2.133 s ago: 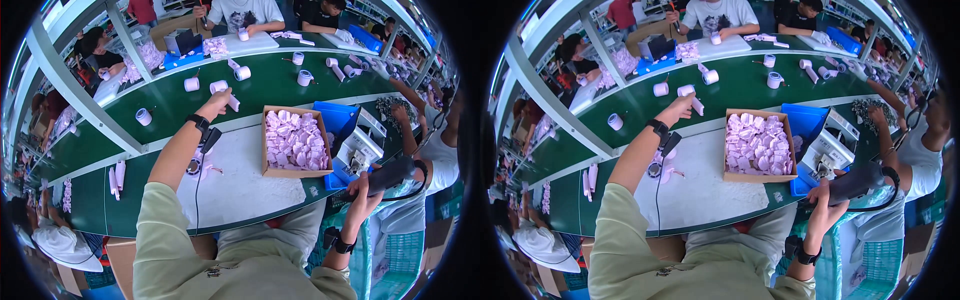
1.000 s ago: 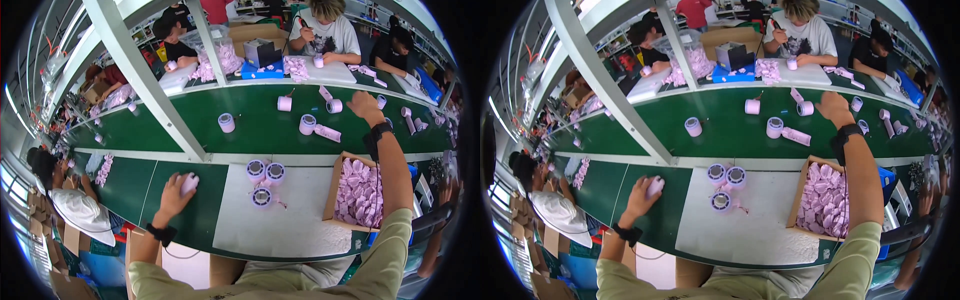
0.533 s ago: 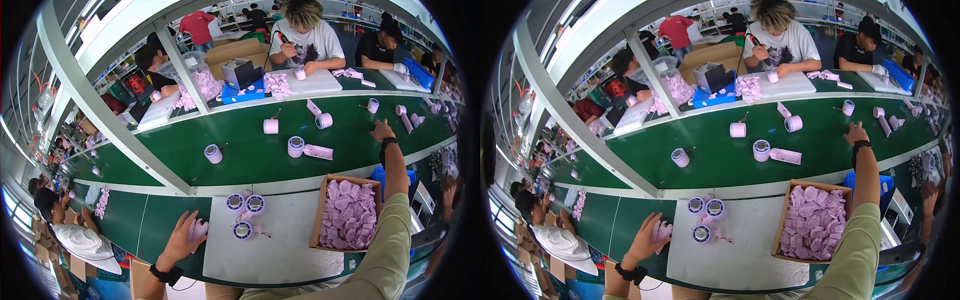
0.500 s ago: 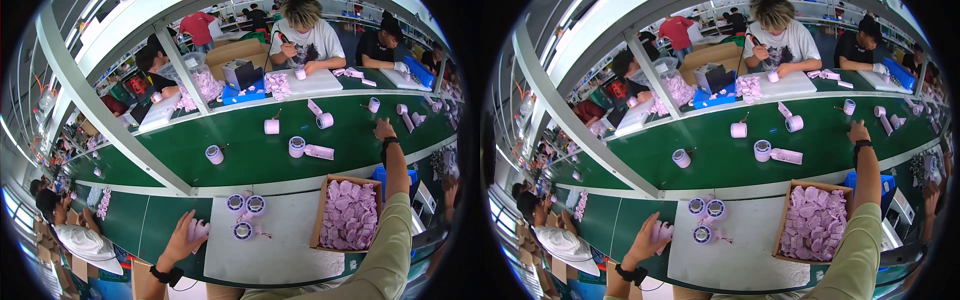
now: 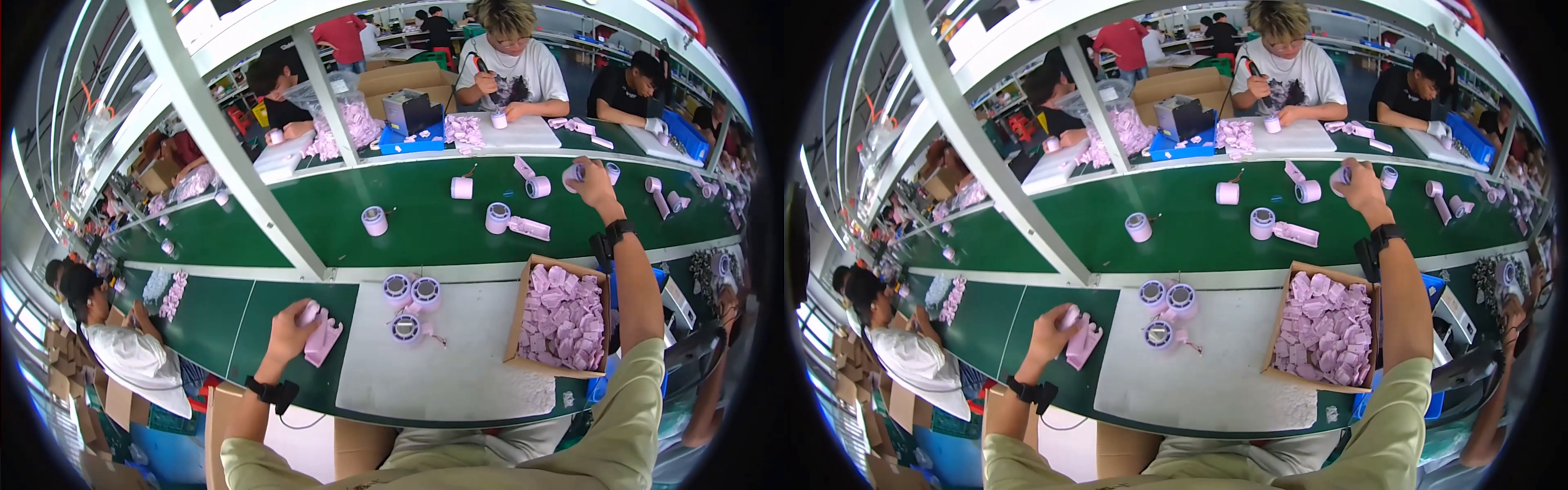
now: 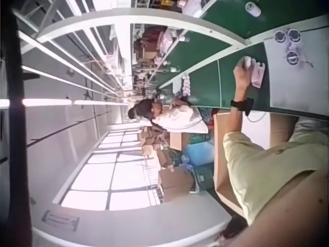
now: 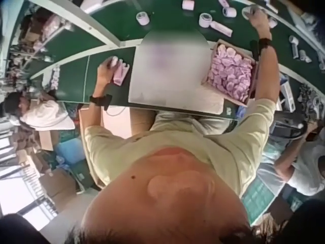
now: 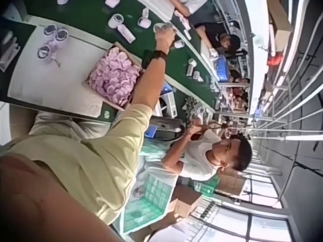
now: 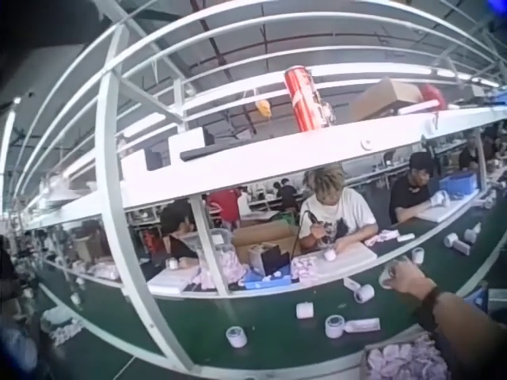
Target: The person fits a pink plastic handle onto a fan head by hand, then uses a power screwdriver to drive a screw into the assembly. After setting the screwdriver down, they set the assembled fan aside and pick up another handle to repeat the process.
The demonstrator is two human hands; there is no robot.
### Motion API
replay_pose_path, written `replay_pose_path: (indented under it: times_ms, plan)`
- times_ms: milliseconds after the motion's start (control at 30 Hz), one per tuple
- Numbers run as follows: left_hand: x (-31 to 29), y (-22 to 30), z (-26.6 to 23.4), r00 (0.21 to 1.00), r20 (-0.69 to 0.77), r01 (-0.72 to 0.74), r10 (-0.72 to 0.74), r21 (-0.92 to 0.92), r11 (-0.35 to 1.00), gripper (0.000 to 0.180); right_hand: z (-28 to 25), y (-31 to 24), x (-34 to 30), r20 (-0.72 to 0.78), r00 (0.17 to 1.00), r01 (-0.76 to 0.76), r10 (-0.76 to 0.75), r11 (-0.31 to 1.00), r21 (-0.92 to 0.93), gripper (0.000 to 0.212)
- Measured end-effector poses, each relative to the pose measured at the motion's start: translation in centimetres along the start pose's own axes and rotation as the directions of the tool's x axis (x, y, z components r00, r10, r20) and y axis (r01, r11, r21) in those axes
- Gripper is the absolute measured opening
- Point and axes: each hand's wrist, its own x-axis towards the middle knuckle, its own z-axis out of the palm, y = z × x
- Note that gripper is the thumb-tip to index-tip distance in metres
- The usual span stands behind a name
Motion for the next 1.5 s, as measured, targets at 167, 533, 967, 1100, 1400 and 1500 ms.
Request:
replay_pose_path:
  times_ms: [167, 533, 967, 1100, 1400, 1500]
  plan:
    - [0.7, 0.6, -0.6, 0.976, -0.171, -0.131, 0.135, 0.039, 0.991, 0.045, -5.3, -15.4, -7.6, 0.004, 0.939, 0.328, -0.345, 0.898, 0.294, 0.044]
    - [-10.4, 13.4, 4.5, 0.692, 0.717, 0.534, 0.085, -0.588, 0.608, 0.032, -8.4, -20.1, -32.6, 0.391, 0.676, 0.624, -0.625, 0.768, 0.148, 0.03]
    - [-9.9, 18.1, 12.6, 0.275, 0.907, 0.74, 0.321, -0.412, 0.531, 0.033, -4.8, -15.8, -34.1, 0.25, 0.841, 0.391, -0.479, 0.859, 0.331, 0.046]
    - [-8.7, 17.9, 13.4, 0.226, 0.896, 0.702, 0.381, -0.421, 0.575, 0.033, -3.7, -15.7, -34.3, 0.397, 0.803, 0.341, -0.444, 0.889, 0.305, 0.054]
    - [-8.5, 15.1, 16.8, -0.058, 0.802, 0.862, 0.595, -0.26, 0.434, 0.026, -9.7, -16.6, -34.3, 0.233, 0.902, 0.272, -0.364, 0.896, 0.351, 0.054]
    - [-8.5, 15.6, 15.7, 0.009, 0.914, 0.773, 0.406, -0.264, 0.576, 0.021, -10.0, -17.8, -36.5, 0.057, 0.994, 0.04, -0.09, 0.807, 0.59, 0.055]
